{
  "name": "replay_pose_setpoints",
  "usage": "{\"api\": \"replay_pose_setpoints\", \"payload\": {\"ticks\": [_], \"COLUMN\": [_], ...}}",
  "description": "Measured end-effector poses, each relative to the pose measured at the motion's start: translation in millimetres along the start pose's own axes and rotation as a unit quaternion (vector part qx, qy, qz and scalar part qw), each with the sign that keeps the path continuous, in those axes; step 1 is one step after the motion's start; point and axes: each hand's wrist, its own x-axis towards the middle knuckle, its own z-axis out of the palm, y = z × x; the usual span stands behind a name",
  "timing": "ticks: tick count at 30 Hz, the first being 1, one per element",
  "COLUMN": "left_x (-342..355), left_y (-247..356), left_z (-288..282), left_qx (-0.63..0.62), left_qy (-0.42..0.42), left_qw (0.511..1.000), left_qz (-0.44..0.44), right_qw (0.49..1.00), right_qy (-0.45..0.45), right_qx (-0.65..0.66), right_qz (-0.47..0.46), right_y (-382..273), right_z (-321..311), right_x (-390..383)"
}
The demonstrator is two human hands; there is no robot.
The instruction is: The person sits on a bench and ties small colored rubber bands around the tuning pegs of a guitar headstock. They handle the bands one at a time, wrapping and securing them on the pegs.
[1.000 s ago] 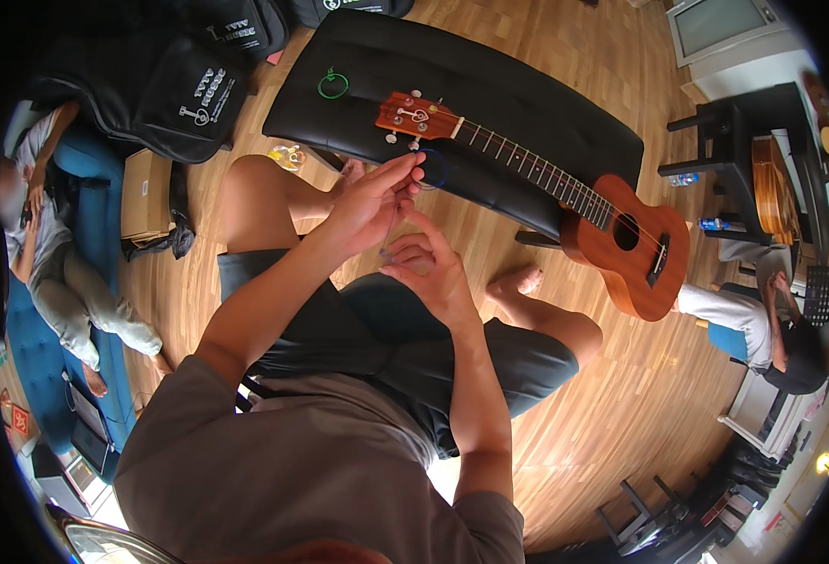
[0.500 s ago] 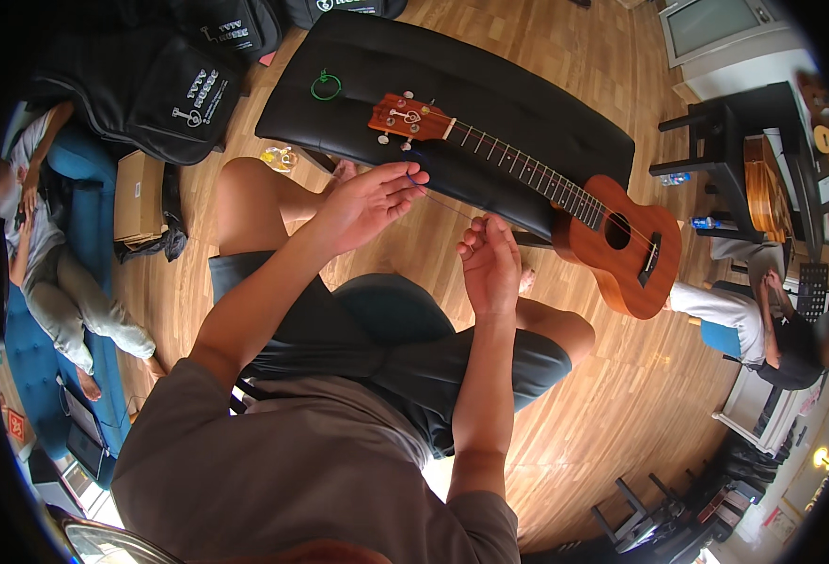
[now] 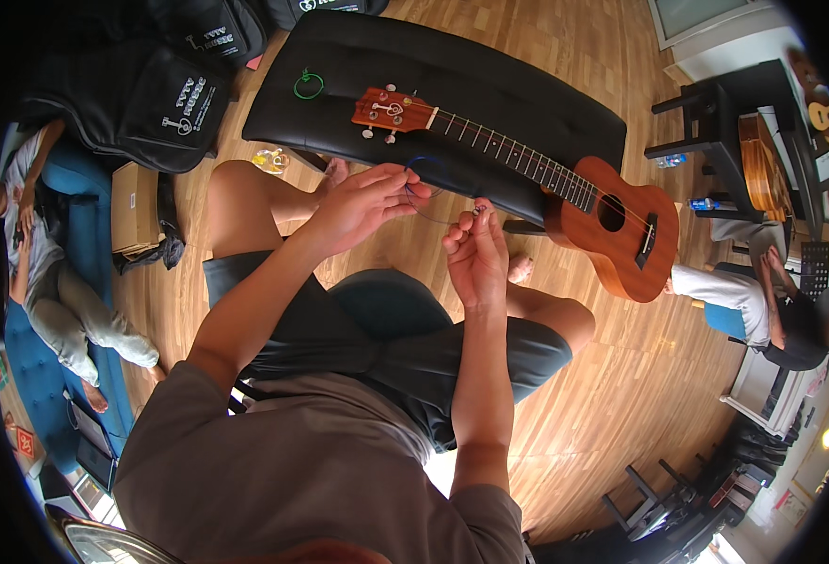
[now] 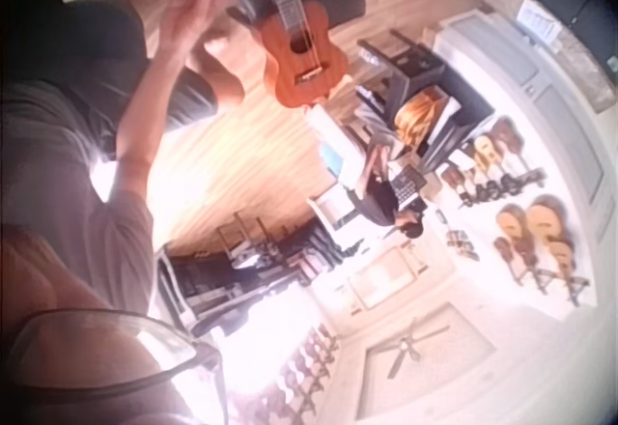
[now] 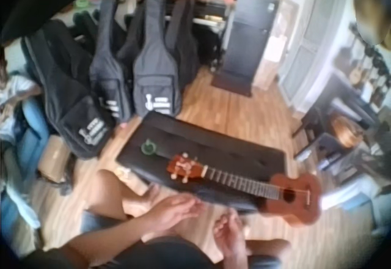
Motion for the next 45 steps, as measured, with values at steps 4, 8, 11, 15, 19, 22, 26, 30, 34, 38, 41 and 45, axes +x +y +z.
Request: {"api": "replay_pose_setpoints", "payload": {"ticks": [4,8,11,15,19,22,26,30,34,38,41,45], "left_x": [2,2,1,1,5,5,4,1,-1,-4,-5,-4], "left_y": [-1,1,5,4,-5,-13,-20,-21,-23,-22,-22,-20], "left_z": [-6,-8,-7,-11,-9,-6,-5,0,7,8,5,5], "left_qx": [-0.029,-0.057,-0.059,-0.047,0.115,0.208,0.232,0.244,0.262,0.318,0.375,0.344], "left_qy": [-0.017,-0.017,-0.016,-0.013,0.022,0.036,0.041,0.009,0.002,-0.01,-0.032,-0.016], "left_qw": [0.999,0.998,0.998,0.999,0.992,0.976,0.97,0.968,0.963,0.945,0.923,0.937], "left_qz": [0.001,-0.007,-0.011,0.005,0.048,0.062,0.064,0.063,0.07,0.07,0.083,0.06], "right_qw": [0.999,0.999,0.998,0.996,0.996,0.976,0.918,0.886,0.878,0.899,0.915,0.908], "right_qy": [0.028,0.021,0.047,0.064,0.005,0.026,0.055,0.082,0.126,0.134,0.114,0.091], "right_qx": [-0.031,-0.038,-0.043,-0.042,-0.086,-0.211,-0.382,-0.428,-0.441,-0.4,-0.388,-0.404], "right_qz": [-0.023,-0.025,-0.024,-0.037,-0.028,-0.036,-0.093,-0.159,-0.136,-0.116,0.0,0.069], "right_y": [2,2,1,0,-2,2,16,22,22,20,12,4], "right_z": [2,5,5,10,6,6,14,15,15,25,25,18], "right_x": [1,2,2,2,1,-2,2,5,3,3,2,1]}}
